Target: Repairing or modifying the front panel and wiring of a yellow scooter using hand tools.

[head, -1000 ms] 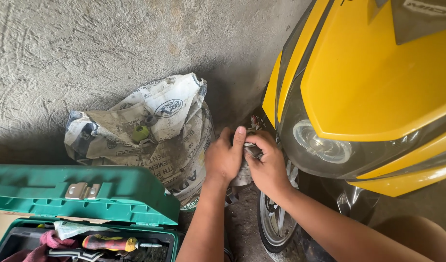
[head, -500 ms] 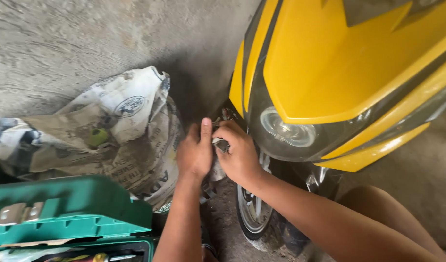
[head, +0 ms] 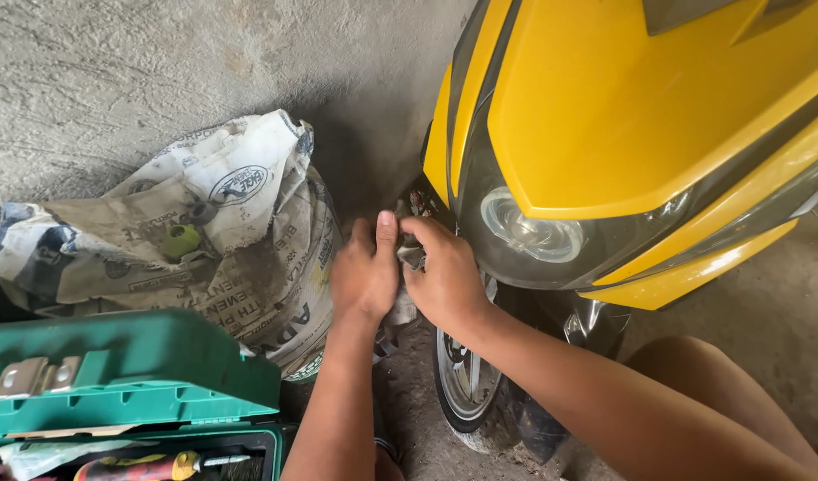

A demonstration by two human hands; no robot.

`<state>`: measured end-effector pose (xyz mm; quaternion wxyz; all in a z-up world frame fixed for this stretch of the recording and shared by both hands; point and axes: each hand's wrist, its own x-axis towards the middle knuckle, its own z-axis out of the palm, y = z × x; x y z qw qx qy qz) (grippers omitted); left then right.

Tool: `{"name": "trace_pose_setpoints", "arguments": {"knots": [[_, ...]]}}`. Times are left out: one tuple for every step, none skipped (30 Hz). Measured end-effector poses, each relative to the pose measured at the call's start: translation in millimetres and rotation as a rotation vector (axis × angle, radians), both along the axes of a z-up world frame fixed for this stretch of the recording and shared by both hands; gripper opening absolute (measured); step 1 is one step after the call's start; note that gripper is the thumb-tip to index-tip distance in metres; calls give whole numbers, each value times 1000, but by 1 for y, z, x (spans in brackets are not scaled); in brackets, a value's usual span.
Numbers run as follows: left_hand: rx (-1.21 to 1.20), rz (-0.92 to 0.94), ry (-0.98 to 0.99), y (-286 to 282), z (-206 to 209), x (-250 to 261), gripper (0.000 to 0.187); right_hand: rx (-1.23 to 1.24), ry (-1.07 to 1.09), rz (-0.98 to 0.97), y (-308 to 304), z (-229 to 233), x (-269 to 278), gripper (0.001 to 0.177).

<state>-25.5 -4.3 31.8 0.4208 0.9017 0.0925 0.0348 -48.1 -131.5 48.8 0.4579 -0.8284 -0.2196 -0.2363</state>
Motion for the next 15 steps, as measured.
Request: {"name": "trace_pose_setpoints", "arguments": {"knots": [[29,12,26,-1,2,-1,75,17,10,6,0,1,-1,39],[58,23,52,-2,4,-3,75,34,21,11,-1,2,-2,43],[56,20,50,-1,1,-2,75,31,19,8,0,3,-3,43],[52,18,36,0,-2,-2,73,29,127,0,-1,4,-4,37],[48,12,18,0,-4,1,70,27,231,-11,-2,6,-5,31],[45,6,12,-1,-3,2,70,25,224,-18,-3,2,-3,31],[41,3,0,-2,-3,2,68,-26,147,-40,-4,-3,-3,30],[36,1,-12,-3,-4,2,66,-77,69,-63,-6,-7,-2,30],[35,-5,-11,-5,-2,1,66,-79,70,-68,-5,0,-4,30],[20,7,-12,-7,0,0,67,-23,9,-55,-4,7,-6,37],[6,22,-12,-7,2,-2,68,33,-53,-38,-2,14,-8,44],[6,20,-10,-8,1,-2,68,33,-51,-40,-4,13,-7,44],[-34,39,-50,-8,1,-2,68,43,-68,-19,-4,11,-6,41],[-73,59,-90,-8,1,-3,69,54,-84,3,-4,10,-6,38],[-71,64,-90,-7,-2,-1,69,56,-84,8,-5,5,-6,38]]}}
